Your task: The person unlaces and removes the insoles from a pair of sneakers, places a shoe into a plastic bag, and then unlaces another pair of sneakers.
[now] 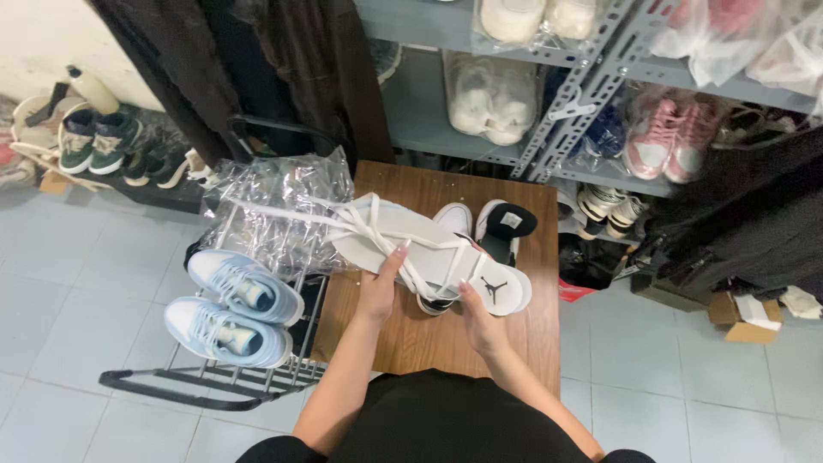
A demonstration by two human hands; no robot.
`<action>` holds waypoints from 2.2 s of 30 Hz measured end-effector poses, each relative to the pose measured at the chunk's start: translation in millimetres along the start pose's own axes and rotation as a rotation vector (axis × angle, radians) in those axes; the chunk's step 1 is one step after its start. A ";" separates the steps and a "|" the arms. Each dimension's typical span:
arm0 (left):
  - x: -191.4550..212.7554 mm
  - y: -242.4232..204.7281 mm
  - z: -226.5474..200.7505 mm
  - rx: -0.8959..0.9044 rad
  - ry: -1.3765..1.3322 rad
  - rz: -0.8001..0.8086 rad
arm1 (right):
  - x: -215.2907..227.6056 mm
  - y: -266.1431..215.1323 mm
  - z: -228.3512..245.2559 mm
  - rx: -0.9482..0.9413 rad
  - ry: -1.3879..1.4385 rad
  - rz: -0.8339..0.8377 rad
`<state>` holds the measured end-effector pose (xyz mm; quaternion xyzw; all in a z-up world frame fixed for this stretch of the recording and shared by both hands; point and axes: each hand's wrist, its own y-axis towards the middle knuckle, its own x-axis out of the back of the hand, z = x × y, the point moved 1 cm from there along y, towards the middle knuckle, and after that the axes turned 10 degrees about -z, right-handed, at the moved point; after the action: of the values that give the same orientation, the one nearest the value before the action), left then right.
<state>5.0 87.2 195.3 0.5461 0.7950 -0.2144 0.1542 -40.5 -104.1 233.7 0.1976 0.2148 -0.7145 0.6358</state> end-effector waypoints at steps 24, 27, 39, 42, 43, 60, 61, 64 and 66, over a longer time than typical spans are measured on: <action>7.0 94.3 -46.3 -0.341 0.562 -0.152 | 18.4 -18.6 111.3 0.368 -0.632 -0.347; 2.2 106.2 -33.4 -0.387 0.725 -0.167 | 20.7 -20.6 108.0 0.339 -0.531 -0.411; -30.6 21.3 -42.2 -0.701 1.282 0.147 | 44.8 8.3 60.3 0.554 -0.826 -0.559; -62.5 -38.6 -17.3 -0.538 0.894 0.320 | 28.8 11.2 42.7 0.726 -0.992 -0.450; -71.6 -46.2 -8.3 -0.609 0.965 0.292 | 24.2 9.7 38.8 0.720 -1.011 -0.393; 141.8 147.6 -25.3 -0.232 0.113 -0.258 | 118.5 7.5 95.7 0.774 -0.745 -0.336; 133.8 143.0 -41.0 -0.264 0.197 -0.235 | 125.8 9.0 100.8 0.747 -0.605 -0.367; 85.8 123.6 -84.0 -0.310 0.654 -0.067 | 126.5 16.3 108.0 0.677 -0.320 -0.462; 50.5 102.6 -97.2 -0.326 1.181 -0.002 | 114.2 17.6 104.7 0.640 -0.321 -0.532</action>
<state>81.8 209.2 237.0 0.5414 0.7691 0.2488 -0.2311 -37.0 -258.4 256.1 0.2089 -0.0751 -0.9053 0.3622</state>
